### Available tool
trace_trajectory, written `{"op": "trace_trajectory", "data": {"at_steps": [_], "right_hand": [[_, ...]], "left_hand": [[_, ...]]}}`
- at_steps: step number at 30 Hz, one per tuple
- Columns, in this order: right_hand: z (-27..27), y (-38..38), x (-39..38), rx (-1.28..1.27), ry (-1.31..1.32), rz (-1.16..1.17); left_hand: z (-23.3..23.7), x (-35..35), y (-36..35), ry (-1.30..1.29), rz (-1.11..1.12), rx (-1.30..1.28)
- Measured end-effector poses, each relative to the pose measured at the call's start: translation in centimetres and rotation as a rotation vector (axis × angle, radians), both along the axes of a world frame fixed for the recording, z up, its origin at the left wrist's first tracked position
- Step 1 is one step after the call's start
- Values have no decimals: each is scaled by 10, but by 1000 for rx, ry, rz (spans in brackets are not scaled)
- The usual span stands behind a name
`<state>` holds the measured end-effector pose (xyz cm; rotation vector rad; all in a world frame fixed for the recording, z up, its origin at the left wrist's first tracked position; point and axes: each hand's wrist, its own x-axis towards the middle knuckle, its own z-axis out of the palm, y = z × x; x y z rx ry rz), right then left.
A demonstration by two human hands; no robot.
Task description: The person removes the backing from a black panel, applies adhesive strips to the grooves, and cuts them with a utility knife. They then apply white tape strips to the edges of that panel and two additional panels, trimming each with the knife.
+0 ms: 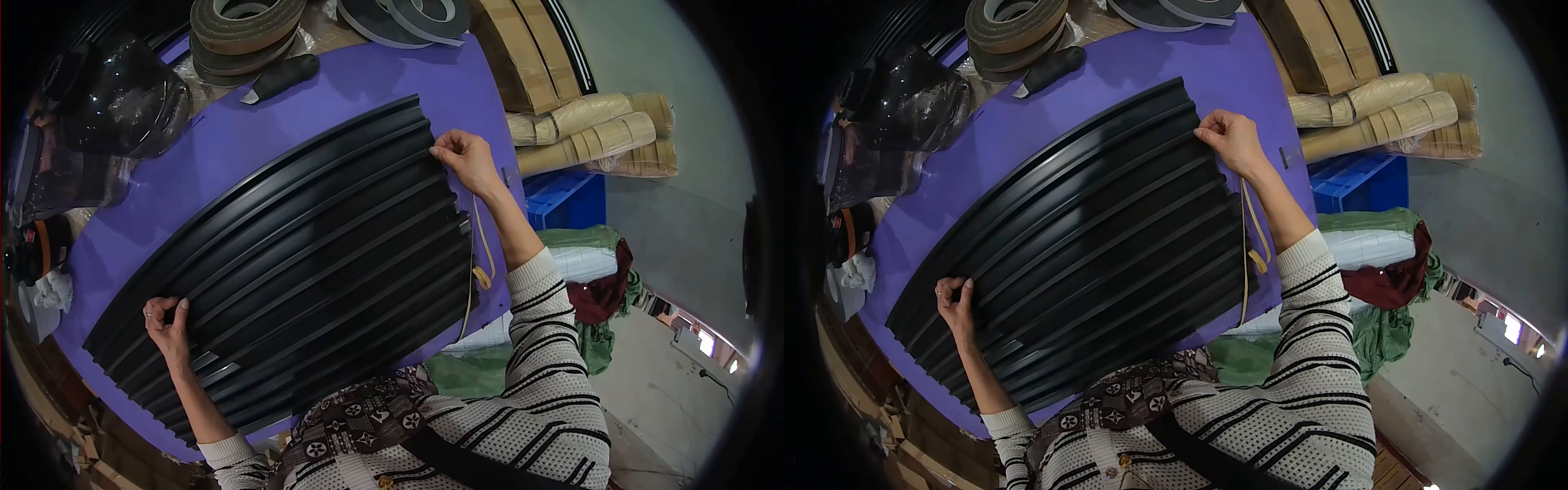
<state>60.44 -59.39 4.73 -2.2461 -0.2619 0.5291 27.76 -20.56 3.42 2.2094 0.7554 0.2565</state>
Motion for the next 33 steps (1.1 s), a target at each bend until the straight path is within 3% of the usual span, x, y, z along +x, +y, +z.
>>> {"op": "trace_trajectory", "data": {"at_steps": [6,12,14,17,20,24,26,28,33], "right_hand": [[13,8,1,-197,-90,106],[13,4,1,-138,-113,68],[8,0,2,-83,-144,122],[1,-8,2,-6,-203,208],[-1,-13,2,26,-313,270],[-11,-14,-7,-27,-568,270],[-12,-10,-9,-14,-677,238],[-9,-6,-10,-32,-720,220],[0,-2,-12,-7,-797,241]], "left_hand": [[3,2,-2,-3,-10,-6],[11,4,4,80,-83,26],[19,11,4,251,-83,55],[37,79,-49,76,-167,217],[36,170,-149,-113,-398,124],[1,255,-246,-388,-476,226],[-10,267,-264,-220,-550,293],[-17,267,-274,-316,-382,251],[-8,265,-279,-291,-315,157]]}}
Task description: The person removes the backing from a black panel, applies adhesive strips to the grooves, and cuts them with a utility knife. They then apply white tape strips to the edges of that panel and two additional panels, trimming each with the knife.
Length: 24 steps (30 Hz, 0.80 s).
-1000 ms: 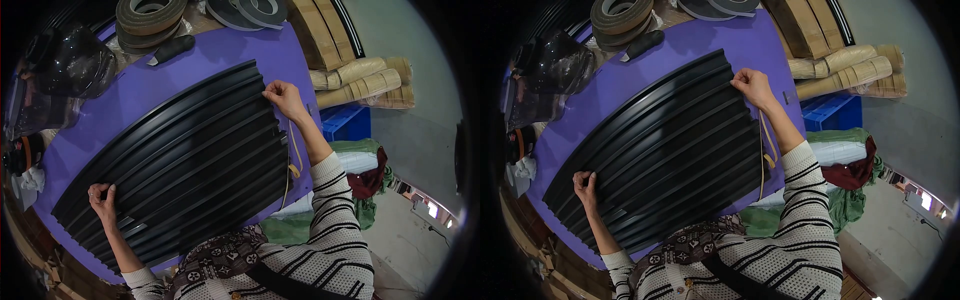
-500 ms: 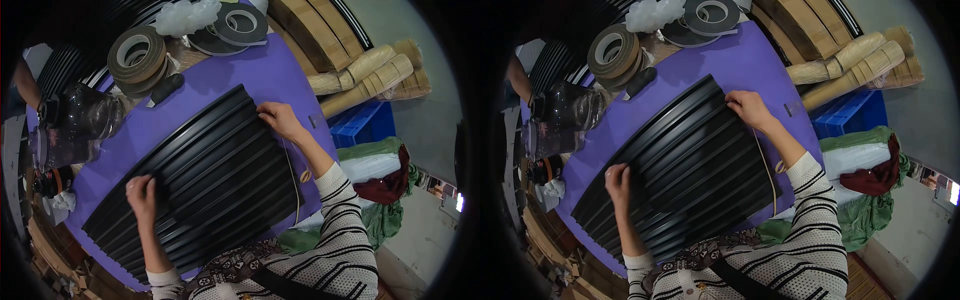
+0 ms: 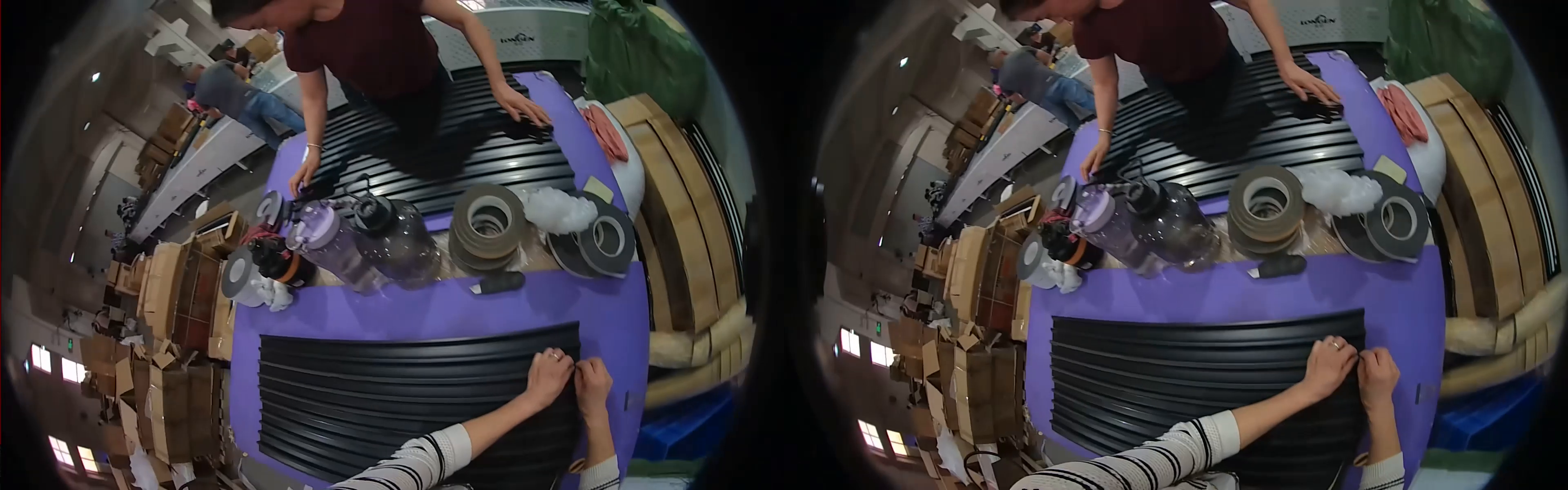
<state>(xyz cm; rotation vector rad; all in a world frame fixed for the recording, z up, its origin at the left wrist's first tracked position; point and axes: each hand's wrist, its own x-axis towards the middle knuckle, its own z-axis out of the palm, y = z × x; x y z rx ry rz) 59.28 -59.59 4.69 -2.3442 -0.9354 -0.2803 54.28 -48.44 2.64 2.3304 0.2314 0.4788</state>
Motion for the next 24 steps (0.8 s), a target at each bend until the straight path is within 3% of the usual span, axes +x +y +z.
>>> {"op": "trace_trajectory", "data": {"at_steps": [8,10,12,14,15,17,18,20,21,22,24], "right_hand": [[-3,-4,-1,58,185,38],[10,7,-14,382,468,57],[28,12,-22,394,584,64],[31,16,-25,777,1032,48],[39,18,-26,776,1020,47],[60,24,-30,969,1169,93],[70,29,-34,969,1163,90],[91,41,-41,1227,1406,177],[99,49,-43,1224,1400,183],[105,56,-44,1251,1417,227],[119,69,-50,1275,1425,275]], "left_hand": [[0,0,0,21,13,16],[-4,0,1,31,12,-6],[-4,-3,2,19,-1,-8],[-3,-5,4,-82,-8,-58],[1,-5,6,-93,-13,-61],[5,-11,13,-150,-189,-392],[12,-19,16,-153,-194,-394],[34,-43,31,375,-498,-1674],[68,-56,30,400,-362,-1825],[65,-64,32,393,-370,-1823],[59,-81,38,246,-675,-1859]]}}
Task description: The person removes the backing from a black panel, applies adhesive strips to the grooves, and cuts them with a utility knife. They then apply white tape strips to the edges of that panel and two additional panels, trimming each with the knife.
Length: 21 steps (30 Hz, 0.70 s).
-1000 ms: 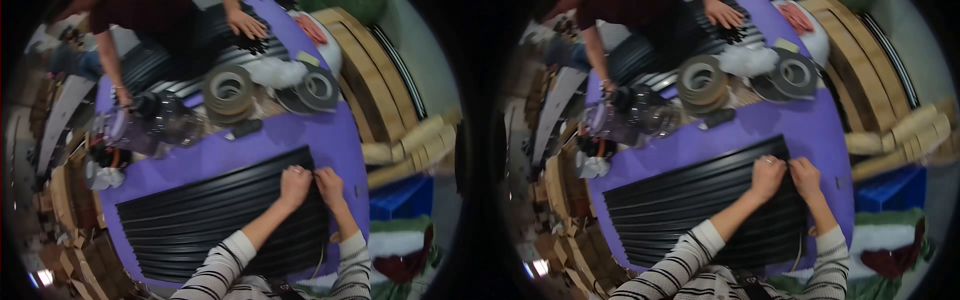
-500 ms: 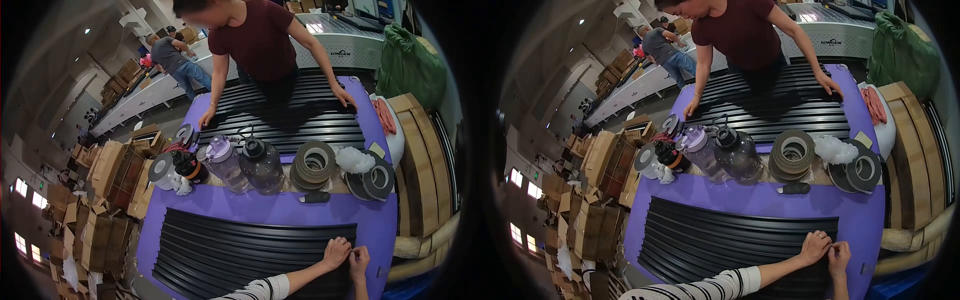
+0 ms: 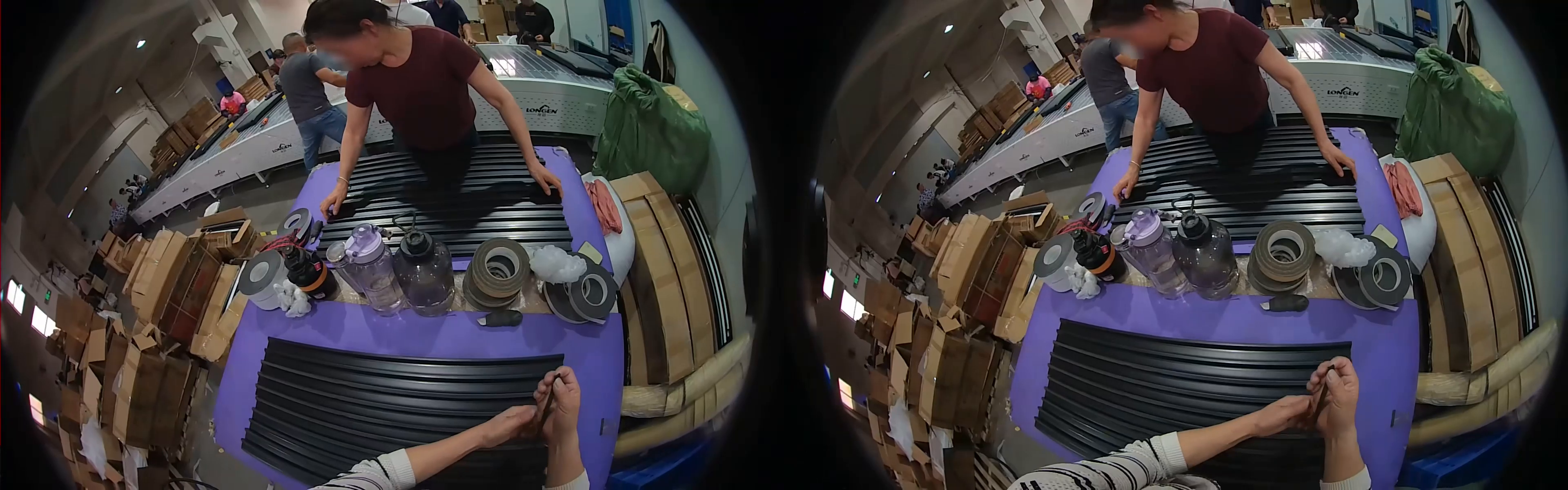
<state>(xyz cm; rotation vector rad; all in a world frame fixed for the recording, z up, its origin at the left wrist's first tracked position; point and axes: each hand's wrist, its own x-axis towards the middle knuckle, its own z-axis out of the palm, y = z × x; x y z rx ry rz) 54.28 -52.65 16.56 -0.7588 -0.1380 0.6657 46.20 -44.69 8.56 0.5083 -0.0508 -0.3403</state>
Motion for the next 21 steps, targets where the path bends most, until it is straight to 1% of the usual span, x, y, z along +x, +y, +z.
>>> {"op": "trace_trajectory", "data": {"at_steps": [1,2,3,4,6,7,8,9,10,11,12,13,14,15,17,19,20,21], "right_hand": [[7,6,-4,14,-14,19],[12,9,-7,26,-29,38],[12,11,-10,27,-141,77],[12,15,-14,17,-148,80],[18,18,-26,-17,-444,-48],[30,19,-32,11,-421,-117],[42,16,-33,67,-417,-148],[54,12,-32,220,-402,-152],[70,4,-33,244,-371,-230],[83,-9,-31,302,-317,-322],[95,-24,-28,411,-278,-380],[105,-43,-21,510,-271,-362],[114,-61,-16,632,-268,-336],[120,-83,-11,630,-264,-359],[137,-125,-8,621,-247,-418],[158,-170,-8,501,-307,-582],[174,-188,-10,514,-346,-527],[186,-222,-2,491,-347,-555]], "left_hand": [[4,-6,2,-9,0,-4],[8,-13,5,2,136,213],[17,-20,9,15,274,427],[21,-25,18,48,356,643],[23,-34,32,0,612,963],[27,-40,45,-25,650,1203],[28,-44,57,-156,835,1375],[29,-51,73,-163,827,1417],[44,-59,84,-138,829,1552],[39,-66,97,-125,839,1566],[45,-72,111,-83,797,1662],[47,-77,124,-110,845,1633],[37,-82,138,-83,874,1602],[43,-89,148,-54,879,1639],[26,-100,175,-67,917,1620],[25,-110,195,-154,928,1690],[20,-115,201,-110,929,1625],[18,-120,208,-141,955,1671]]}}
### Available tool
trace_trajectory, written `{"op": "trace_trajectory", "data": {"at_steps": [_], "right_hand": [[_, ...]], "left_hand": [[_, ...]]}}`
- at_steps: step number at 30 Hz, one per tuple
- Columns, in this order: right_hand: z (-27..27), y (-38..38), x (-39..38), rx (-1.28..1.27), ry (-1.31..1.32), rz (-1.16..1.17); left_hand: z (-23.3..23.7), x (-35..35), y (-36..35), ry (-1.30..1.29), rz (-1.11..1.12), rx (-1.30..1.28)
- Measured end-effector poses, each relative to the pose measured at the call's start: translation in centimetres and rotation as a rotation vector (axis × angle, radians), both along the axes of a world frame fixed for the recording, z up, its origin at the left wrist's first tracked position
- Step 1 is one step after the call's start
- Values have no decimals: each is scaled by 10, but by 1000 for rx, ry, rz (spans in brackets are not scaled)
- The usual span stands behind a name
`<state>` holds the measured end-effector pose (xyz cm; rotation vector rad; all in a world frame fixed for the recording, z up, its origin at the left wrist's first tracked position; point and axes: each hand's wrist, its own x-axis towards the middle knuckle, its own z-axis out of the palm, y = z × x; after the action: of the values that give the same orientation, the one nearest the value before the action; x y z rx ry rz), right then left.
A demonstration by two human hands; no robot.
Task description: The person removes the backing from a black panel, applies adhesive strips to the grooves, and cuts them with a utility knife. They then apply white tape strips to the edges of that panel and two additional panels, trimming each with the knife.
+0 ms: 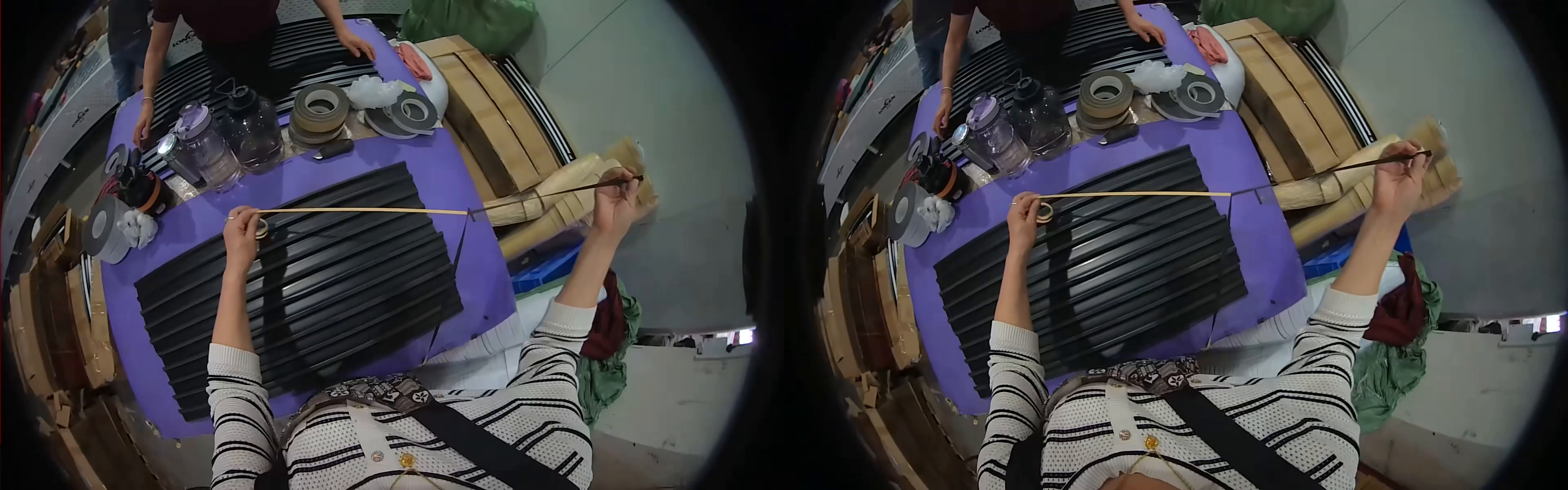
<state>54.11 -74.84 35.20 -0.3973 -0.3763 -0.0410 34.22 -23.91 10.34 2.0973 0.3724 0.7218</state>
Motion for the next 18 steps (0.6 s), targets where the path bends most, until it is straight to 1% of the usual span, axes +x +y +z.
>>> {"op": "trace_trajectory", "data": {"at_steps": [1,2,3,4,5,6,7,8,9,10,11,12,13,14,15,17,18], "right_hand": [[14,-34,10,-16,14,-29],[32,-53,14,-128,-47,-276],[54,-67,16,-161,-108,-261],[79,-82,19,-190,-170,-238],[110,-112,40,-269,-226,-134],[142,-142,59,-354,-285,-34],[168,-125,72,-447,-311,-87],[188,-83,73,-575,-328,-246],[206,-37,70,-764,-367,-410],[215,19,67,-932,-420,-505],[219,79,56,-1070,-487,-571],[215,135,47,-1175,-559,-588],[206,185,40,-1261,-620,-578],[192,231,40,-1333,-671,-542],[171,273,36,-1393,-704,-476],[113,349,24,-1474,-688,-259],[76,388,12,-1494,-654,-104]], "left_hand": [[-2,-4,4,-15,11,55],[1,-9,6,38,20,31],[-1,-14,4,30,10,18],[-4,-20,5,82,-4,-28],[-5,-27,9,137,-5,-70],[-20,-30,9,155,31,-118],[-31,-36,7,179,97,-156],[-19,-43,-11,120,187,18],[0,-45,-32,277,206,123],[-23,-42,-62,420,167,405],[-6,-47,-97,337,-121,316],[2,-54,-132,251,-474,157],[10,-70,-163,68,-851,-253],[20,-81,-182,-27,-1098,-304],[25,-89,-161,-21,-1063,-307],[27,-114,-115,18,-838,-362],[14,-127,-65,34,-541,-379]]}}
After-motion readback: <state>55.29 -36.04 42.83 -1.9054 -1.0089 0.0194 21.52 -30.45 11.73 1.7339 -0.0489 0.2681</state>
